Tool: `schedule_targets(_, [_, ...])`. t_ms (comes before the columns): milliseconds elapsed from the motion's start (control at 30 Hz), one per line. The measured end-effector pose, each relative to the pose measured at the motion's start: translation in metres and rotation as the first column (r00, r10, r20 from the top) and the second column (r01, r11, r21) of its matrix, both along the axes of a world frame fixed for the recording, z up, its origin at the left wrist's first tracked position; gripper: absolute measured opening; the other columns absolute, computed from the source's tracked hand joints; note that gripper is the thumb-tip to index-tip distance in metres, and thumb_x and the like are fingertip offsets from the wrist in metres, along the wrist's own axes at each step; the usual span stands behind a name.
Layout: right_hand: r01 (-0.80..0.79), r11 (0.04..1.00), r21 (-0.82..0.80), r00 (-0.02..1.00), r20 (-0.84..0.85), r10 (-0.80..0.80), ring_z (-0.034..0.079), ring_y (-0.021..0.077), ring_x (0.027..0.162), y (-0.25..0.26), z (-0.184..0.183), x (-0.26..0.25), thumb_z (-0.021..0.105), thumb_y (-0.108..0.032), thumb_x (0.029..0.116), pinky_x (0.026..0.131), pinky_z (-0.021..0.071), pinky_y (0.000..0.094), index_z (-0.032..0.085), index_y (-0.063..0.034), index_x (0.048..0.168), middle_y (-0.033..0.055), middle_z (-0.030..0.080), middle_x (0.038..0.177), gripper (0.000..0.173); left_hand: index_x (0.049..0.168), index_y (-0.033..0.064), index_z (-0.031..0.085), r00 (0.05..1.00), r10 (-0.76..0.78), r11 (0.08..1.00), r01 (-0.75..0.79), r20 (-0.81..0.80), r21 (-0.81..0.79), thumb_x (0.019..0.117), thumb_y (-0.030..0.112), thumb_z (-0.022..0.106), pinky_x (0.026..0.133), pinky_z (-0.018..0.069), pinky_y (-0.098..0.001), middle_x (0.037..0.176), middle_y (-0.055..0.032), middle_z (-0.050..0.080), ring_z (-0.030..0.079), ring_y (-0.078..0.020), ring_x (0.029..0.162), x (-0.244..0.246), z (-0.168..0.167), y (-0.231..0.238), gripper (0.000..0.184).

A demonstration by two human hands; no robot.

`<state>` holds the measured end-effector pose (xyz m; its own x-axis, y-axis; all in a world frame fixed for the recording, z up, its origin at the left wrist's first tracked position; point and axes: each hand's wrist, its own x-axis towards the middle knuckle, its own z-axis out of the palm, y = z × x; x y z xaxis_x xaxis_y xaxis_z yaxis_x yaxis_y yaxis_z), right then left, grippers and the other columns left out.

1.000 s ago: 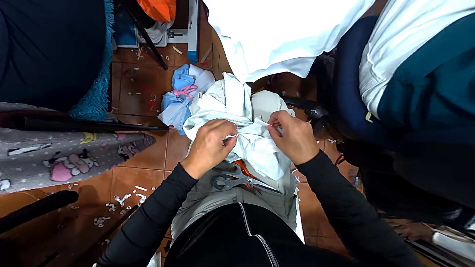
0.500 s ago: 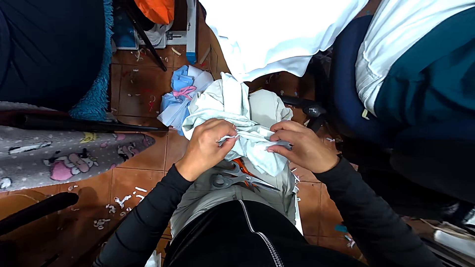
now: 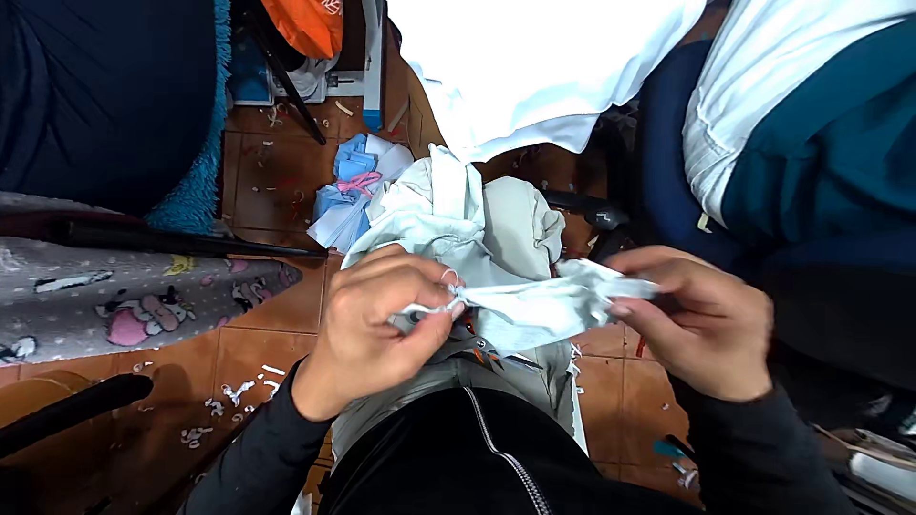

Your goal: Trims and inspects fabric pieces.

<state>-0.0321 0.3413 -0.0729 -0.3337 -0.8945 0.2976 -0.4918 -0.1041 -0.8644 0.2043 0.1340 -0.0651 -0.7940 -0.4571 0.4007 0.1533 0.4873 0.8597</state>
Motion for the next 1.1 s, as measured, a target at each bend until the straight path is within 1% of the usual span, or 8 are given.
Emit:
schedule_targets(167, [-0.102, 0.982, 0.161, 0.966, 0.252, 0.059, 0.066, -0.0014, 0.083, -0.004, -0.038, 0.006, 0.070, -0.025, 0.0967, 0.073, 0.0582, 0.0158, 0.063, -0.0175, 0.107, -0.0098, 0.068, 0.100, 0.015, 0.077, 0.0022, 0.071, 0.992, 0.078, 0.994, -0.086, 0.102, 0.071, 0.0812, 0.003, 0.070, 0.081, 0.0554, -0.0224, 0.091, -0.0067, 0.074, 0.069, -0.0086, 0.091, -0.006, -0.037, 0.004, 0.004])
schedule_targets(233, [-0.099, 0.984, 0.145, 0.956, 0.287, 0.054, 0.067, -0.0006, 0.089, -0.003, -0.042, 0.012, 0.069, -0.023, 0.0977, 0.077, 0.0584, 0.0161, 0.055, -0.0196, 0.110, -0.0094, 0.068, 0.108, 0.019, 0.078, 0.0018, 0.071, 0.990, 0.090, 0.993, -0.098, 0.109, 0.065, 0.0813, 0.002, 0.070, 0.082, 0.0553, -0.0227, 0.092, -0.0077, 0.074, 0.069, -0.0093, 0.091, -0.005, -0.039, 0.005, 0.004])
schedule_targets(400, [-0.068, 0.984, 0.165, 0.973, 0.229, 0.029, 0.067, 0.0041, 0.101, -0.006, -0.042, 0.014, 0.078, -0.032, 0.0894, 0.084, 0.0586, 0.0211, 0.067, -0.0162, 0.109, -0.0049, 0.067, 0.119, 0.028, 0.079, 0.0016, 0.071, 0.989, 0.111, 0.992, -0.116, 0.097, 0.040, 0.0815, 0.002, 0.071, 0.082, 0.0554, -0.0227, 0.092, -0.0072, 0.074, 0.069, -0.0099, 0.093, -0.004, -0.039, 0.005, 0.002])
schedule_targets(600, [0.069, 0.998, 0.008, 0.939, -0.339, -0.062, 0.059, 0.0083, 0.103, -0.005, -0.045, 0.024, 0.074, -0.017, 0.0889, 0.087, 0.0507, 0.0177, 0.061, -0.0064, 0.087, 0.0093, 0.059, 0.114, 0.017, 0.079, 0.0017, 0.072, 0.989, 0.116, 0.993, -0.117, 0.092, 0.009, 0.0828, 0.002, 0.070, 0.082, 0.0553, -0.0229, 0.093, -0.0077, 0.074, 0.069, -0.0106, 0.093, -0.005, -0.041, 0.007, 0.004])
schedule_targets(700, [0.085, 0.987, -0.133, 0.852, -0.504, -0.141, 0.058, 0.0214, 0.123, -0.003, -0.056, 0.027, 0.069, -0.008, 0.0883, 0.106, 0.0497, 0.0331, 0.056, -0.0075, 0.086, 0.0113, 0.062, 0.114, 0.013, 0.079, 0.0014, 0.072, 0.988, 0.118, 0.993, -0.120, 0.094, 0.007, 0.0833, 0.002, 0.070, 0.083, 0.0561, -0.0236, 0.093, -0.0084, 0.074, 0.069, -0.0111, 0.094, -0.004, -0.045, 0.008, 0.005])
schedule_targets(800, [0.031, 0.984, -0.175, 0.804, -0.580, -0.128, 0.062, 0.0306, 0.121, -0.004, -0.061, 0.029, 0.060, 0.001, 0.0919, 0.107, 0.0478, 0.0444, 0.057, -0.0048, 0.083, 0.0133, 0.070, 0.106, 0.011, 0.078, 0.0015, 0.072, 0.987, 0.125, 0.992, -0.126, 0.096, 0.000, 0.0827, 0.003, 0.070, 0.084, 0.0565, -0.0239, 0.093, -0.0082, 0.074, 0.070, -0.0112, 0.094, -0.003, -0.048, 0.008, 0.005])
schedule_targets(933, [0.045, 0.992, -0.119, 0.906, -0.413, -0.091, 0.071, 0.0196, 0.098, -0.004, -0.061, 0.034, 0.058, -0.001, 0.0911, 0.088, 0.0573, 0.0307, 0.060, -0.0043, 0.084, 0.0126, 0.074, 0.101, 0.008, 0.079, 0.0013, 0.072, 0.987, 0.126, 0.992, -0.126, 0.099, -0.006, 0.0832, 0.003, 0.071, 0.083, 0.0566, -0.0236, 0.093, -0.0081, 0.074, 0.069, -0.0114, 0.094, -0.003, -0.049, 0.008, 0.005])
schedule_targets(1100, [0.002, 1.000, 0.004, 0.994, -0.112, -0.002, 0.067, 0.0092, 0.104, -0.001, -0.054, 0.029, 0.069, -0.016, 0.0948, 0.089, 0.0574, 0.0244, 0.067, -0.0095, 0.093, 0.0024, 0.071, 0.107, 0.007, 0.079, 0.0015, 0.071, 0.986, 0.128, 0.992, -0.128, 0.102, -0.012, 0.0834, 0.003, 0.071, 0.084, 0.0566, -0.0232, 0.093, -0.0082, 0.073, 0.069, -0.0111, 0.095, 0.000, -0.052, 0.007, 0.005])
